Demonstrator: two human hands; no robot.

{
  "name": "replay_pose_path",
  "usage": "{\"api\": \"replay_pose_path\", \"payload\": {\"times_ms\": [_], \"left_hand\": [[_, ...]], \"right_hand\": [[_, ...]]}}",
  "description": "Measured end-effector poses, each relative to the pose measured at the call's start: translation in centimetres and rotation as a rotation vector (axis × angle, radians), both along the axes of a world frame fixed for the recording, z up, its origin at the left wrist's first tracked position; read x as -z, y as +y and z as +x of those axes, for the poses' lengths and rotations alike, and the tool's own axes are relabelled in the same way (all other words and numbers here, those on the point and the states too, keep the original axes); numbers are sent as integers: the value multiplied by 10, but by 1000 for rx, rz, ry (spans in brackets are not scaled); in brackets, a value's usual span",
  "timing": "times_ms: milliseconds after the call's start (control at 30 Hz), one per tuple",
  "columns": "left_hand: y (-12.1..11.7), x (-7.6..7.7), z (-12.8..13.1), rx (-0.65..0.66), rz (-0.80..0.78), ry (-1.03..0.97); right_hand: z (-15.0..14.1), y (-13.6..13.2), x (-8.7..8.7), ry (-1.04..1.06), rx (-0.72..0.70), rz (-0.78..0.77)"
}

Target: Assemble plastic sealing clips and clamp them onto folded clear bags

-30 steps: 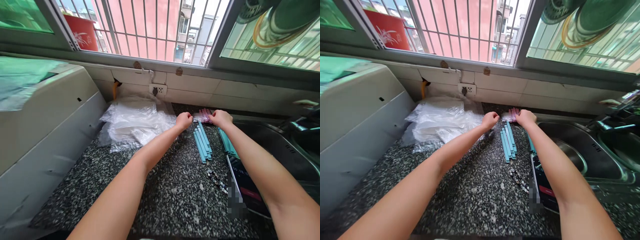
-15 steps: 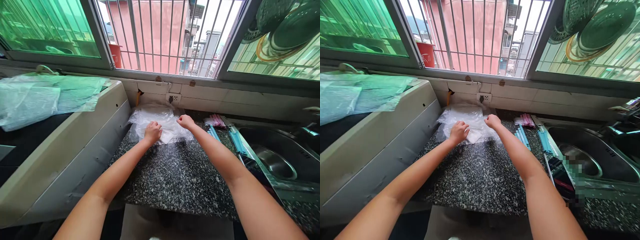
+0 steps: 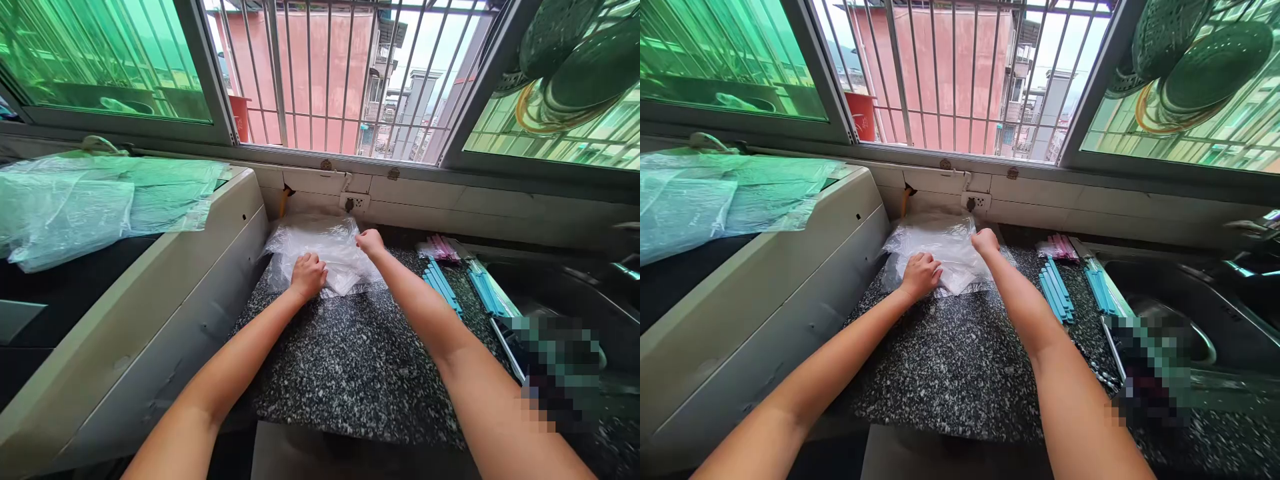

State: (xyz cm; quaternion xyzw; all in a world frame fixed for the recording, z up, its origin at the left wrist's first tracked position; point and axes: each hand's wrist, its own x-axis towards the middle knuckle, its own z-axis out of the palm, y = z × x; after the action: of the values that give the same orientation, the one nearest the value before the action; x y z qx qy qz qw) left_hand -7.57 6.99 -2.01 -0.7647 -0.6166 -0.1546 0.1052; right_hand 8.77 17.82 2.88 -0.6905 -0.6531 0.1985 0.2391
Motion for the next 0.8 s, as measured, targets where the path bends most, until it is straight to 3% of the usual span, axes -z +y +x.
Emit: {"api": "replay_pose_path", "payload": {"times_ms": [200,400,600,800], "left_hand": [[-5,-1,0,32,45,-46],[-12,-7,-6,89,218,-198],[-23,-31,-3,182,484,-467],[-50,-66,19,351,678,-590]], "right_hand": [[21,-12,-30,89,-3,239],[69,-73,-48,258,-140,673],[114,-152,-37,170,-223,868],[138,-204,-18,139,-260,934]]}}
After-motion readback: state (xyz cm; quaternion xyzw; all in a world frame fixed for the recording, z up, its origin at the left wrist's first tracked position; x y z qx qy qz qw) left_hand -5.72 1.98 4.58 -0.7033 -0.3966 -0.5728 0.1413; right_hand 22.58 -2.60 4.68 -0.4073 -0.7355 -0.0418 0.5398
